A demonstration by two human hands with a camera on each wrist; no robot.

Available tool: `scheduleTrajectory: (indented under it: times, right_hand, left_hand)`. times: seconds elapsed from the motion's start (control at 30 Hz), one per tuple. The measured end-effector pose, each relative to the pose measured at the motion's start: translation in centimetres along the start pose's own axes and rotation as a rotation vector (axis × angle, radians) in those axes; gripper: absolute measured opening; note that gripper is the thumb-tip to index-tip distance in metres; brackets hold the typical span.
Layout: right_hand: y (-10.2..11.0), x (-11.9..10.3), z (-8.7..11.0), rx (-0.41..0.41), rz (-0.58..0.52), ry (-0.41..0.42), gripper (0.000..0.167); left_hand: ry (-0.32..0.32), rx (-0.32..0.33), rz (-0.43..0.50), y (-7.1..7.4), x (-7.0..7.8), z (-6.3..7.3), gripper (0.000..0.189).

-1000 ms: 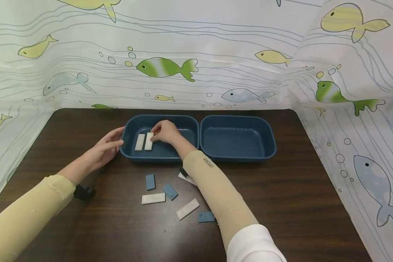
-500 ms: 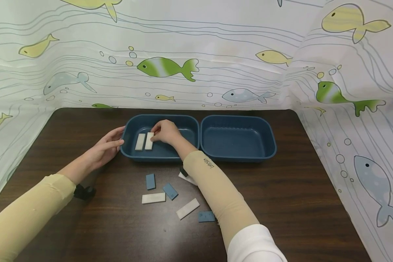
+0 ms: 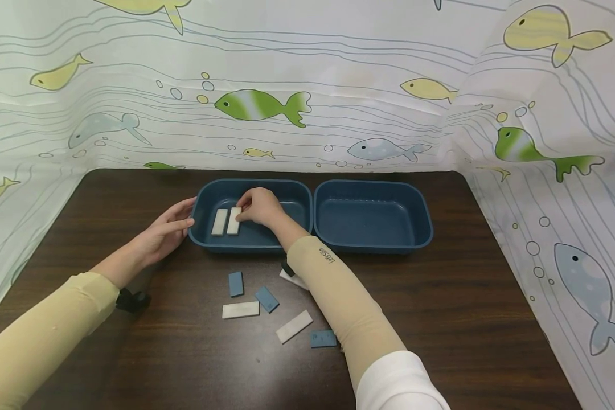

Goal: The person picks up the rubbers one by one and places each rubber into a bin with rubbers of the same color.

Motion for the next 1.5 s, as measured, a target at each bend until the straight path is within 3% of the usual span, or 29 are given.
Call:
scheduleTrajectory:
  times: [0.63, 0.9, 1.5]
  right_hand:
    - [0.2, -0.4, 0.1, -0.005, 0.005, 0.021, 0.025]
    - [1.0, -1.5, 0.4, 0.012, 0.037, 0.051, 0.022]
    - [3.5, -6.1, 4.7, -0.078, -0.023, 0.195, 0.025]
  left_hand:
    - [-0.010, 0.009, 0.012, 0.1, -0.1, -0.1, 0.064]
    - [-0.013, 0.009, 0.018, 0.1, -0.2, -0.1, 0.065]
    - [-0.023, -0.004, 0.030, 0.1, -0.1, 0.0, 0.064]
Point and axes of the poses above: each hand's wrist, its own z-axis away from the middle knuckle, its own y-axis out of the back of the hand, x = y × z, the point moved 7 cm from there along -z, towards the middle knuckle, and after that the axes turned 15 degrees about -z, right-handed, at the moved point
